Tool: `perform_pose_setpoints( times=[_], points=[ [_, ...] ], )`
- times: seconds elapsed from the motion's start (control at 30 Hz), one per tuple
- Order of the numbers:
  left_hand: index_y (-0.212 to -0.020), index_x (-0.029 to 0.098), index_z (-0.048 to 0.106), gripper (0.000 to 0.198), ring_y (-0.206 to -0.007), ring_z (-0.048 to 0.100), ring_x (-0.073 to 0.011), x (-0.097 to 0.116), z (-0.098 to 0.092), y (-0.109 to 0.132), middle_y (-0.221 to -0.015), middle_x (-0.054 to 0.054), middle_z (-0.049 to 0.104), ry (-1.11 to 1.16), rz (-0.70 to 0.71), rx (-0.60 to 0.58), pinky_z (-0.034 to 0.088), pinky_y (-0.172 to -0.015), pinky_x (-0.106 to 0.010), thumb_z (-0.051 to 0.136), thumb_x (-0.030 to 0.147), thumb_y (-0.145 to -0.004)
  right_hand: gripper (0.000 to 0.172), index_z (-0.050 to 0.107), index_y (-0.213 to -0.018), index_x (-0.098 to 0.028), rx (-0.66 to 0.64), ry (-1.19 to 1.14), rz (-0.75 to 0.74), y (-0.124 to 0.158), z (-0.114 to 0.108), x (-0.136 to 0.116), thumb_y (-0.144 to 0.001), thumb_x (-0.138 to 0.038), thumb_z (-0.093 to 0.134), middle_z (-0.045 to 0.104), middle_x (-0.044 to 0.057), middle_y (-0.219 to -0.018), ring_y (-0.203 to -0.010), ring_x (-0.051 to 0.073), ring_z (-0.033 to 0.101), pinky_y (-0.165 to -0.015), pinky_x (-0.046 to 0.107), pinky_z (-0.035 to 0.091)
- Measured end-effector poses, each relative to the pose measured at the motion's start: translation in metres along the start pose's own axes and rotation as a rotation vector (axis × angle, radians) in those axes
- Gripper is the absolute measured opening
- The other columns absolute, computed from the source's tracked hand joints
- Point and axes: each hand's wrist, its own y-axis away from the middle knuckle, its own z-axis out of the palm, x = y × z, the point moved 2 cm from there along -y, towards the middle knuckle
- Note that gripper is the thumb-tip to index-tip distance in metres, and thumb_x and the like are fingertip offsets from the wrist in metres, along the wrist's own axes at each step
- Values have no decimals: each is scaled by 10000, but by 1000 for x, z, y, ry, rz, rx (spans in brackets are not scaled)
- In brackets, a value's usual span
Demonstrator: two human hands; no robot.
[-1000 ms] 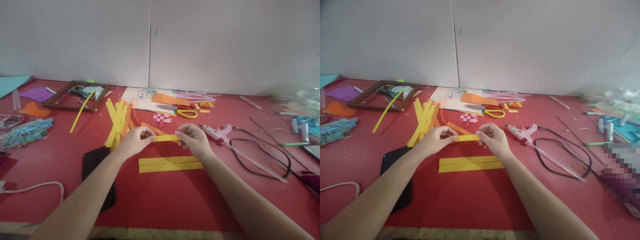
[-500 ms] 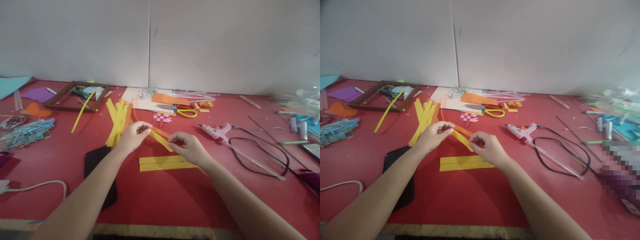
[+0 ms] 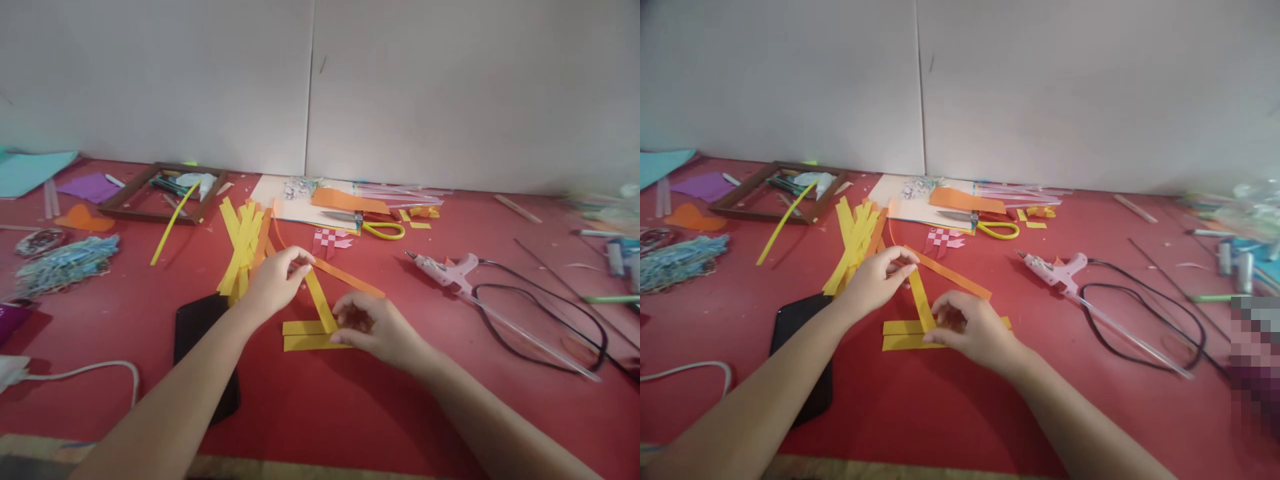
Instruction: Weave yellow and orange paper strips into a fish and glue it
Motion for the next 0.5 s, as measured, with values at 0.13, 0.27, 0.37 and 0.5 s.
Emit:
perform_pose_setpoints(
  times=[0.13, 0.27, 0.37, 0.5],
  points=[
    [-973, 235, 631, 112, -768, 683, -148, -1, 0, 0, -932, 1, 708, -108, 36, -55, 528, -718, -295, 544, 266, -908, 116, 629, -874, -205, 57, 251, -220, 0, -4, -3, -883, -315, 663, 664, 44, -881, -843, 186, 589, -765, 328, 477],
    [-999, 252, 644, 135, -887, 673, -156, -4, 1, 1, -1033, 6, 717, -128, 63, -108, 519, -785, -302, 540, 261, -914, 106, 639, -979, -209, -69, 387, -212, 0, -6, -3, -889, -262, 654, 659, 57, -971, -929, 216, 565, -832, 365, 462],
    [-994, 241, 650, 135, -870, 668, -157, -4, 1, 1, -1014, -3, 722, -145, 66, -129, 521, -783, -302, 543, 247, -912, 71, 621, -938, -204, -111, 460, -168, -1, -5, -5, -936, -195, 550, 638, 59, -966, -928, 220, 543, -851, 392, 435],
    [-998, 233, 660, 143, -846, 665, -159, -2, 1, 1, -972, -12, 727, -197, 89, -121, 522, -788, -303, 545, 239, -914, 164, 576, -854, -195, -130, 539, -121, 0, -7, -9, -957, -147, 458, 614, 57, -934, -884, 213, 511, -815, 390, 403]
  ],
)
